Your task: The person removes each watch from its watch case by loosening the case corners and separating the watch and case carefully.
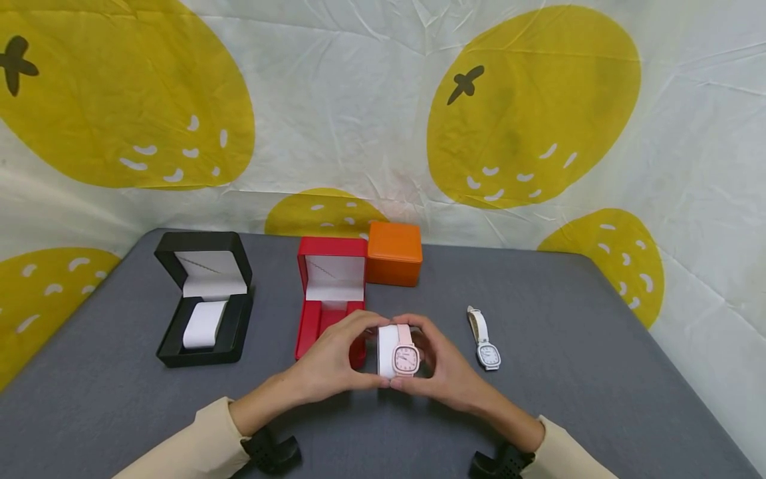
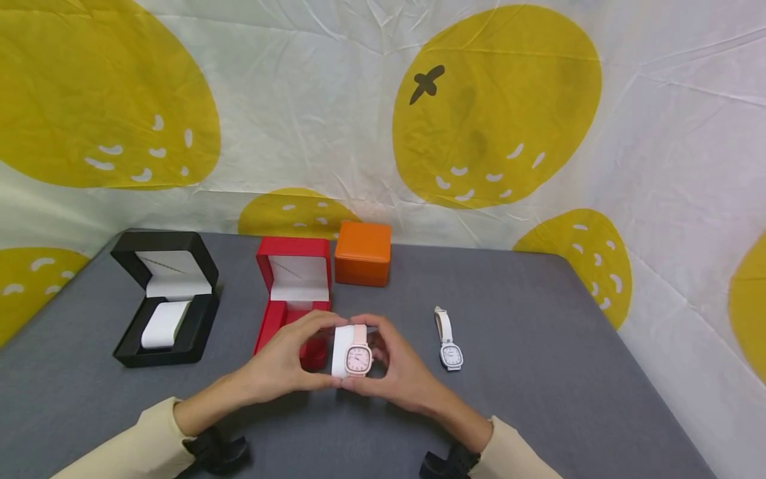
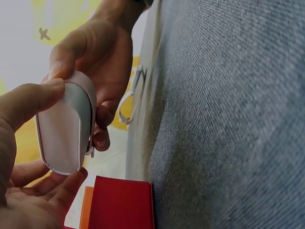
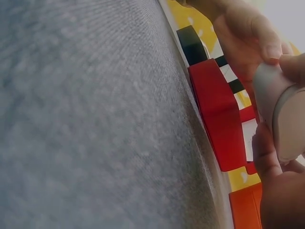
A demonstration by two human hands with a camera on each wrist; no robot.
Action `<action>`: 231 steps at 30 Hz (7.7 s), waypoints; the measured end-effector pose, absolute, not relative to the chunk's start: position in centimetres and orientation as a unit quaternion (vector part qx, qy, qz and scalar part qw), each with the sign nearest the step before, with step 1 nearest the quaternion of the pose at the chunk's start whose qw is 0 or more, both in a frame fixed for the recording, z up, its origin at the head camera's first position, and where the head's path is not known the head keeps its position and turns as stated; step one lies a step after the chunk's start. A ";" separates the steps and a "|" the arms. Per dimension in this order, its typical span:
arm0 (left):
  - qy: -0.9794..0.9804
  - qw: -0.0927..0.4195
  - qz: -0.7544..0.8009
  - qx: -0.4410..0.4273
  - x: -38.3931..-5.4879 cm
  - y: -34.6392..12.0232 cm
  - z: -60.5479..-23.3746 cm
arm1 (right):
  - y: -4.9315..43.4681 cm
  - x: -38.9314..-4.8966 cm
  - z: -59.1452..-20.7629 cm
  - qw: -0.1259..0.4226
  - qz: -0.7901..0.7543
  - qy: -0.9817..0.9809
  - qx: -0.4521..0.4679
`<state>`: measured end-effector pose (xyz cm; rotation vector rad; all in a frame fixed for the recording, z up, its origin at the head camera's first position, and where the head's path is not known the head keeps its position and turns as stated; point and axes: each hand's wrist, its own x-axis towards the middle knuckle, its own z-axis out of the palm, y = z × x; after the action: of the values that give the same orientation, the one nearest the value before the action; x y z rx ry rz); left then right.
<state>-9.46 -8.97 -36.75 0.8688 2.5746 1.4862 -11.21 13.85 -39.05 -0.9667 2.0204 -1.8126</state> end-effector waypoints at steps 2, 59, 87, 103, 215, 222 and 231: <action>0.832 0.026 0.476 0.283 -9.5 -9.0 -36.7 | 13.9 -11.3 -39.1 0.131 -0.621 0.695 -0.339; 0.844 0.051 0.453 0.282 -9.7 -9.4 -36.9 | 14.3 -11.5 -38.8 0.140 -0.574 0.719 -0.366; 0.852 0.014 0.446 0.273 -9.8 -9.3 -36.7 | 14.8 -11.8 -38.6 0.116 -0.574 0.733 -0.346; 0.852 0.004 0.457 0.255 -10.6 -10.8 -36.0 | 16.5 -13.7 -38.8 0.092 -0.531 0.788 -0.297; 0.844 0.012 0.493 0.212 -12.0 -17.9 -37.2 | 30.9 -17.0 -40.5 0.023 -0.351 0.841 -0.411; 0.843 0.016 0.495 0.210 -12.1 -17.9 -37.5 | 31.6 -16.4 -40.2 0.040 -0.313 0.872 -0.373; 0.845 0.010 0.494 0.207 -12.1 -18.0 -37.7 | 32.2 -15.9 -40.3 0.057 -0.295 0.898 -0.322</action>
<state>-12.13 -17.97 -37.71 0.6460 2.6362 1.5403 -15.94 32.25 -40.27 -0.9761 2.7227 -0.8941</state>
